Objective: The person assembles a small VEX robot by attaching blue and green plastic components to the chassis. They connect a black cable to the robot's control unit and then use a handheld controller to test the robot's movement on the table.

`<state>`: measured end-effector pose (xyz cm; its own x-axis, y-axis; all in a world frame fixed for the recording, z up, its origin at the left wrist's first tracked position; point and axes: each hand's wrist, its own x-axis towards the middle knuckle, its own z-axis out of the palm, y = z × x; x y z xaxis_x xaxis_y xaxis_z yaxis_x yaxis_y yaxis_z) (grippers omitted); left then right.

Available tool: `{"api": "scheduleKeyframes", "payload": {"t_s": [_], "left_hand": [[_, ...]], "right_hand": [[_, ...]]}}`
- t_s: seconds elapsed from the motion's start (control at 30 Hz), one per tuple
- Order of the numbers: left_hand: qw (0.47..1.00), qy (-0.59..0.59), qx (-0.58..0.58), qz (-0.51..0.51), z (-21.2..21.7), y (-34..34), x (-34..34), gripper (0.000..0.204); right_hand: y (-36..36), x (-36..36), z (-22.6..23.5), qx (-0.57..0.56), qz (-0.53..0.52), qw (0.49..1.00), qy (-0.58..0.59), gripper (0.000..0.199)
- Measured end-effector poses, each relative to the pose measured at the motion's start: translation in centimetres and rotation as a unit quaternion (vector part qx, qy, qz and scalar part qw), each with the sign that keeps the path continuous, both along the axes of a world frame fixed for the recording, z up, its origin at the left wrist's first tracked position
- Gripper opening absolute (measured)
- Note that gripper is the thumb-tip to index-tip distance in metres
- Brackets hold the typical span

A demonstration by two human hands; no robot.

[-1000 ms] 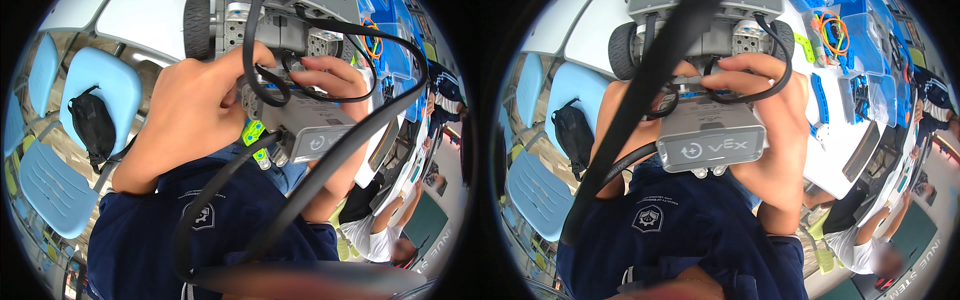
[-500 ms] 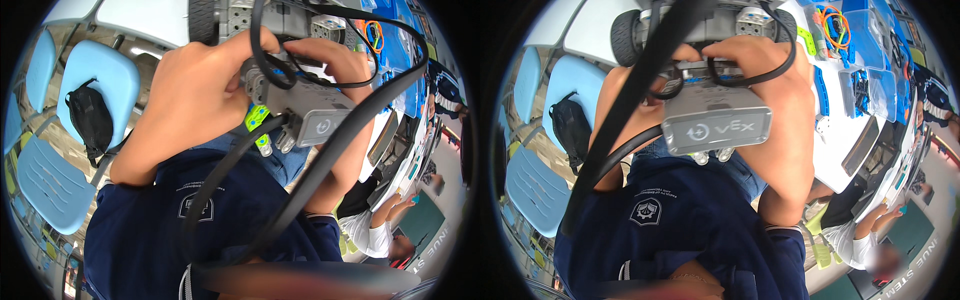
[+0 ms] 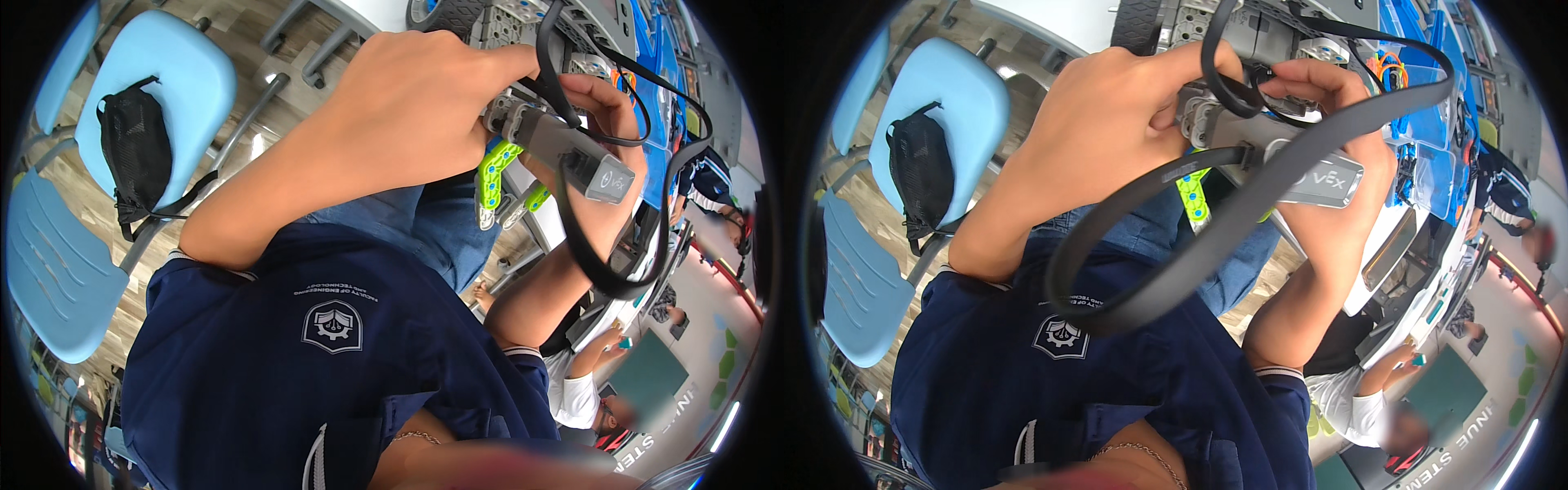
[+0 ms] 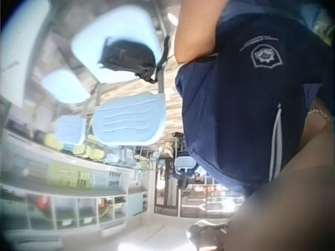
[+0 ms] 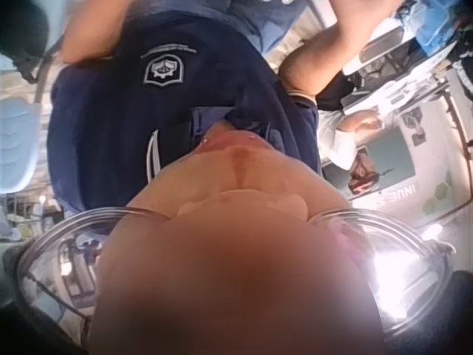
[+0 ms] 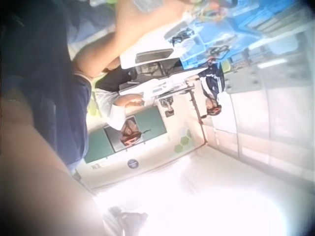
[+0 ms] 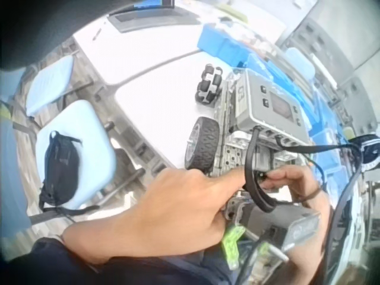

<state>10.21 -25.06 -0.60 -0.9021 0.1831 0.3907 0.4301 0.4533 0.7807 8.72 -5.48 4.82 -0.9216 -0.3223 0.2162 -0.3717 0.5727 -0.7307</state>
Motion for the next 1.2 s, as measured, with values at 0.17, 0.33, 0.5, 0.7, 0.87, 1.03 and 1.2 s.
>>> {"api": "scheduleKeyframes", "payload": {"t_s": [0.17,0.33,0.5,0.7,0.87,1.03,1.2], "left_hand": [[1.000,0.000,-0.019,0.011,-0.1,0.3,0.0,0.056],[0.999,-0.039,-0.006,0.002,-0.1,0.6,0.1,0.056],[0.999,-0.034,0.000,0.011,-0.4,0.9,0.0,0.049],[0.999,-0.031,0.001,0.019,-0.6,0.9,0.1,0.041],[1.000,-0.021,0.001,0.006,-0.4,0.4,-0.2,0.048],[1.000,-0.009,0.014,0.003,-1.0,0.1,0.5,0.055],[0.982,0.095,0.137,0.092,-2.4,0.2,1.9,0.063]], "right_hand": [[-0.1,-0.1,1.2,0.037,-0.021,0.998,-0.044,0.057],[-0.5,0.4,1.6,0.040,-0.046,0.996,-0.069,0.063],[-0.6,0.5,1.1,0.020,-0.058,0.997,-0.044,0.058],[-0.9,0.8,-0.2,-0.062,-0.057,0.996,-0.018,0.054],[-0.8,0.9,0.3,0.006,-0.076,0.997,-0.001,0.055],[-0.9,0.7,0.6,0.011,-0.071,0.997,-0.009,0.056],[-0.8,0.8,0.7,-0.009,-0.075,0.997,-0.031,0.059]]}}
